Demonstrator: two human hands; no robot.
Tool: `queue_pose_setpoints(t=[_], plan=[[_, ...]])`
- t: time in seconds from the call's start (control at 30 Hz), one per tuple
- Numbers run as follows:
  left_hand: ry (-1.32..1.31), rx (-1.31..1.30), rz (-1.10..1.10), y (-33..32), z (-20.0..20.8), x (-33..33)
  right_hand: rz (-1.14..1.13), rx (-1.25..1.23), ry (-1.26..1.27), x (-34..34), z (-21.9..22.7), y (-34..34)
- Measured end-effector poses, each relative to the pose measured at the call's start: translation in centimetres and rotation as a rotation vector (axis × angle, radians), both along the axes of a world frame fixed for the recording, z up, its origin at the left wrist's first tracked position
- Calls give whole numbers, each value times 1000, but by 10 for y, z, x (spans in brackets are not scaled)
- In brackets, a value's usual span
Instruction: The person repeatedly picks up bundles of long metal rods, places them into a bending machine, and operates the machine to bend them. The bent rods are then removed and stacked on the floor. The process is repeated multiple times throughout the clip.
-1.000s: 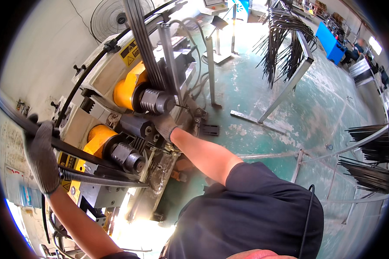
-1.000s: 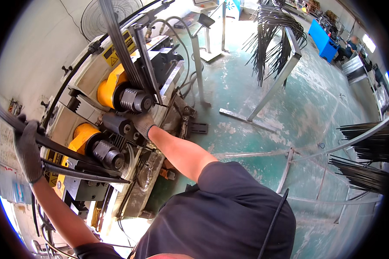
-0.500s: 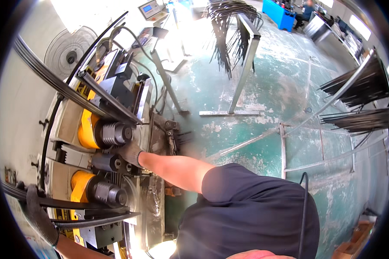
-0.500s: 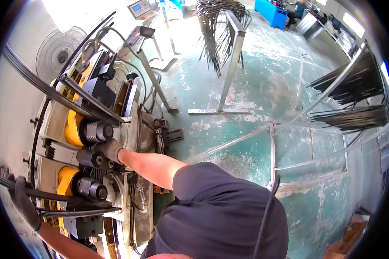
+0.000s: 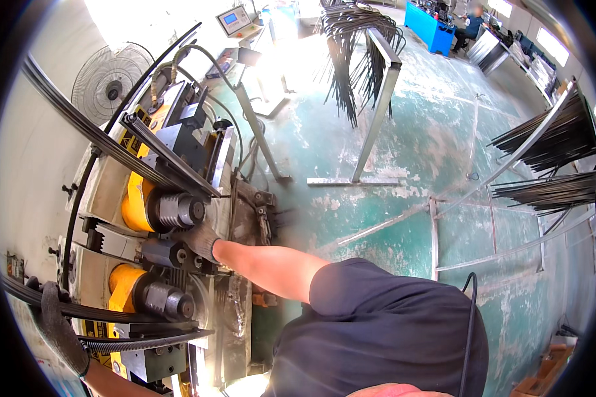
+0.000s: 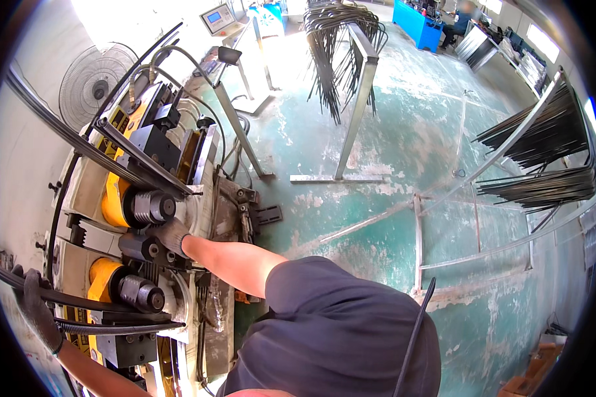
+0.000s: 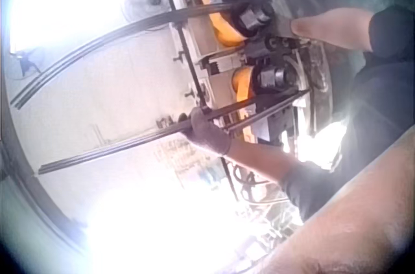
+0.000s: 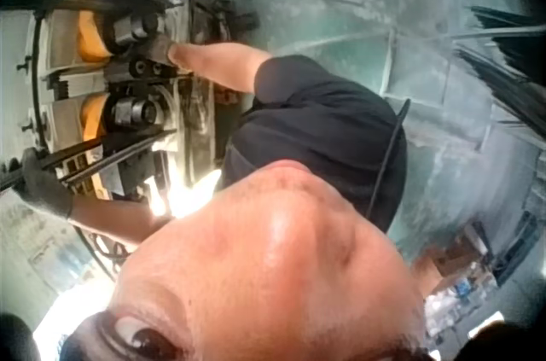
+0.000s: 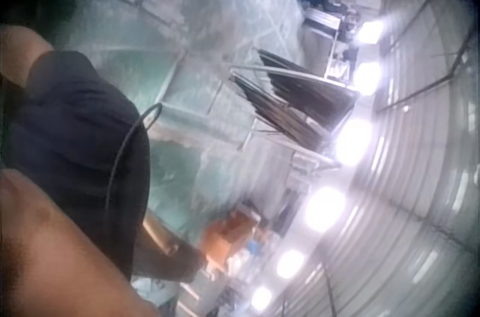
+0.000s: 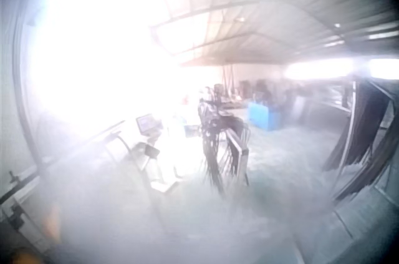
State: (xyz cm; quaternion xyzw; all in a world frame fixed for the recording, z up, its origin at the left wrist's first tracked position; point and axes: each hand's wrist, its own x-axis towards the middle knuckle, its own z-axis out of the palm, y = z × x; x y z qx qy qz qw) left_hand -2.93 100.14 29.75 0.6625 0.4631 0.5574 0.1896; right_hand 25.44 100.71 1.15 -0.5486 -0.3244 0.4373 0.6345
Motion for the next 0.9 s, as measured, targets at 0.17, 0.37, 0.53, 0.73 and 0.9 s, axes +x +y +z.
queue_pose_setpoints(t=[0.17, 0.37, 0.53, 0.73, 0.9], plan=[[-71, -57, -19, 0, 2, 2, -42, 52, 8, -4, -9, 9], [-18, -7, 7, -13, 2, 7, -53, 7, -74, -10, 4, 0], [57, -70, 21, -6, 6, 2, 5, -46, -32, -4, -11, 13], [146, -5, 195, -27, 23, 5, 18, 29, -133, -5, -27, 25], [391, 81, 279, -42, 38, -9, 143, -81, -28, -5, -57, 26]])
